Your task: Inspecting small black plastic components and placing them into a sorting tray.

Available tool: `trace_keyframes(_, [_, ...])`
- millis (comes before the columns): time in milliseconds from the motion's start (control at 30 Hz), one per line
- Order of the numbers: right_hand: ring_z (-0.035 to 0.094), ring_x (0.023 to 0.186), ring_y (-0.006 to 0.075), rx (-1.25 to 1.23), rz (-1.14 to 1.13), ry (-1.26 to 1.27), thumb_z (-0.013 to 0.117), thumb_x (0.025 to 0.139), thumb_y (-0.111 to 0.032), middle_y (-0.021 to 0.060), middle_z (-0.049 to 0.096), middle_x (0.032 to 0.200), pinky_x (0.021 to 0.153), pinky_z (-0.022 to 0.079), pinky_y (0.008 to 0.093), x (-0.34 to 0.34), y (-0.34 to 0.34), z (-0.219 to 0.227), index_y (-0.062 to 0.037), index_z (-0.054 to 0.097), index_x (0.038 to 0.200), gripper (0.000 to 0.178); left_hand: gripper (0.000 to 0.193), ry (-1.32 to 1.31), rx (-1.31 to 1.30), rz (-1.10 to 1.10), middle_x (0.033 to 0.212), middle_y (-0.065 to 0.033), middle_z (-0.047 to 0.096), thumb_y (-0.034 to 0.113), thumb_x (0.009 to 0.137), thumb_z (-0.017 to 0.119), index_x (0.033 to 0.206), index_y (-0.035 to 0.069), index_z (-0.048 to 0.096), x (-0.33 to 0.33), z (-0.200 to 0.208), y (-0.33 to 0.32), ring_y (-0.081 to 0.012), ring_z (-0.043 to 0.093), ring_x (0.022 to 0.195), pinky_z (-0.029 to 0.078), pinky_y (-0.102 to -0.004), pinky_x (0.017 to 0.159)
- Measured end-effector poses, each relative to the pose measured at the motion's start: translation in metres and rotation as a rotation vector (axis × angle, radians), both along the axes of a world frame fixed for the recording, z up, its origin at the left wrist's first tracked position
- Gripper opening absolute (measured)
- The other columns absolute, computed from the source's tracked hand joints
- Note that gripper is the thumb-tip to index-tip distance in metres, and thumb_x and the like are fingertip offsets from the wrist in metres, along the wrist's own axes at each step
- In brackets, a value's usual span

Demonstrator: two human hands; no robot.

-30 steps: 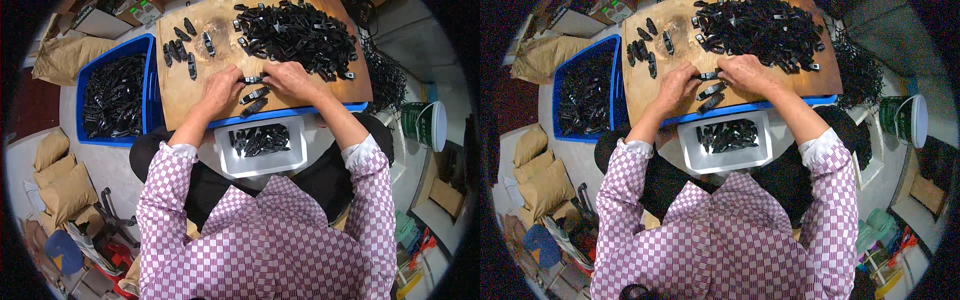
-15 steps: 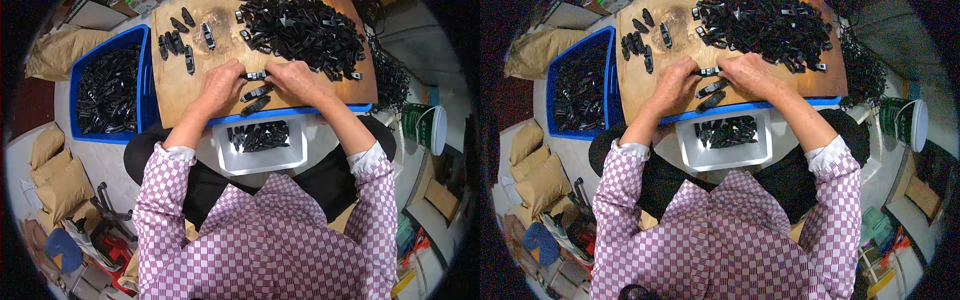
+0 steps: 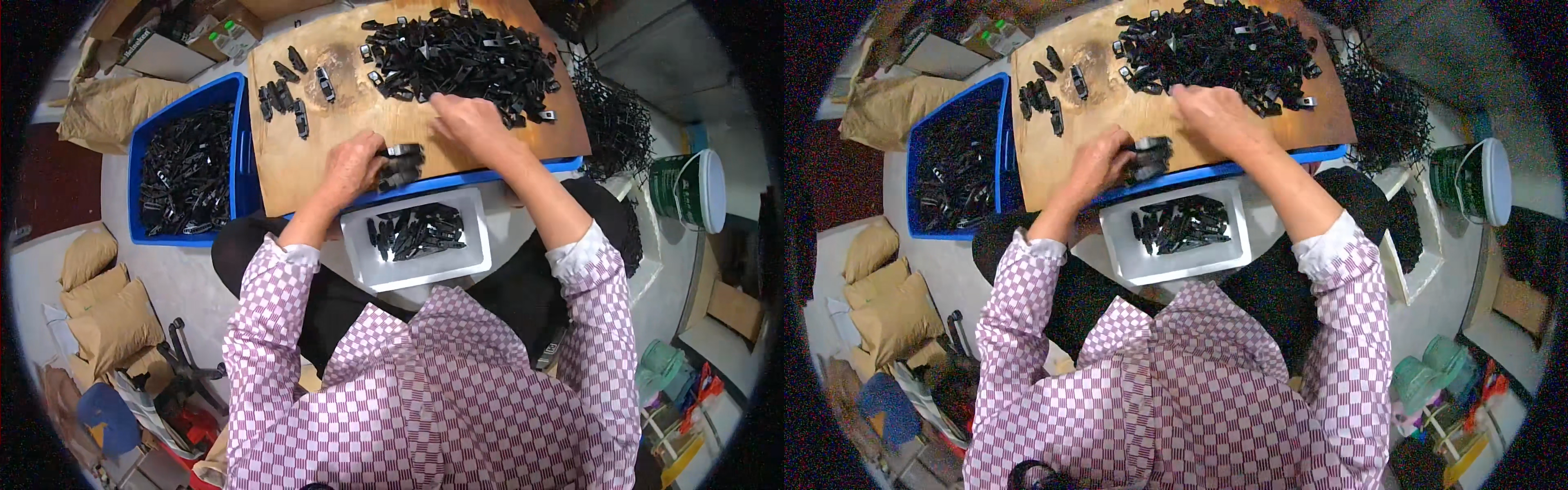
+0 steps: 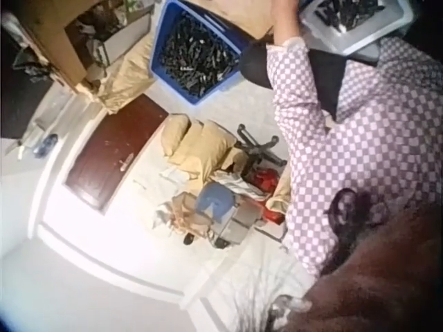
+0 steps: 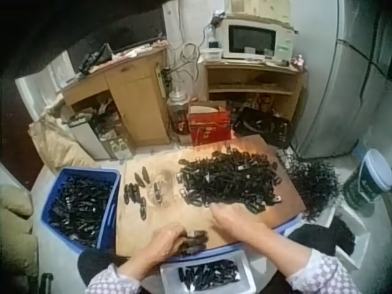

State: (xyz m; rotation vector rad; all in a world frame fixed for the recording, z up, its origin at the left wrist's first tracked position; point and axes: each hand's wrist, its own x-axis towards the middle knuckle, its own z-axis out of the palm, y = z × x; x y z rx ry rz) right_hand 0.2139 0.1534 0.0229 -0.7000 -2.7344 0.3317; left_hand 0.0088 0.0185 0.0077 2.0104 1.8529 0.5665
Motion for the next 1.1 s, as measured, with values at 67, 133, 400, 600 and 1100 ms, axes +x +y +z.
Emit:
trace_keyframes(67, [0.064,0.068,0.0364,0.061,-0.08,0.02,0.059,0.087,-0.021,0.0152,0.063,0.081,0.059,0.051,0.0459,0.012,0.005,0.001,-0.0064,0.052,0.091,0.016,0.014,-0.02,-0.012,-0.026,0.089,-0.0138,0.06,0.015,0.083,0.066,0.09,0.005,0.059,0.009,-0.002,-0.009,-0.0367,0.061,0.086,0.048,-0.0451,0.071])
trace_keyframes(133, [0.064,0.072,0.0356,0.078,-0.119,-0.093,0.058,0.086,-0.016,0.0149,0.061,0.085,0.061,0.053,0.0446,0.017,0.004,-0.01,-0.0055,0.052,0.091,0.013,0.015,-0.039,-0.007,-0.063,0.089,-0.0135,0.061,0.016,0.083,0.066,0.091,0.005,0.06,0.019,-0.001,-0.014,-0.0362,0.062,0.085,0.048,-0.045,0.071])
trace_keyframes(400, [0.063,0.083,0.0331,0.126,-0.11,-0.063,0.057,0.083,-0.007,0.0152,0.056,0.087,0.071,0.054,0.0405,0.02,-0.003,-0.018,-0.0027,0.052,0.095,0.014,0.026,-0.052,0.168,0.72,0.09,-0.016,0.062,0.023,0.078,0.067,0.093,0.003,0.061,-0.048,-0.002,0.015,-0.0358,0.061,0.087,0.049,-0.0455,0.078])
trace_keyframes(600, [0.061,0.083,0.0324,-0.356,-0.138,0.365,0.062,0.082,-0.007,0.0145,0.059,0.091,0.073,0.052,0.04,-0.007,-0.014,-0.029,-0.0028,0.054,0.101,0.021,0.023,0.008,0.062,0.8,0.093,-0.0165,0.062,0.023,0.079,0.066,0.095,0.006,0.063,-0.092,-0.035,0.018,-0.0368,0.062,0.089,0.049,-0.045,0.079])
trace_keyframes(1100, [0.055,0.084,0.0319,0.255,0.023,-0.137,0.066,0.08,-0.012,0.0111,0.054,0.085,0.076,0.044,0.0412,0.016,-0.014,-0.02,-0.0043,0.058,0.087,0.013,0.017,-0.018,0.064,0.22,0.093,-0.0108,0.059,0.013,0.081,0.067,0.096,0.008,0.062,-0.004,-0.013,-0.003,-0.0326,0.061,0.086,0.049,-0.0419,0.073])
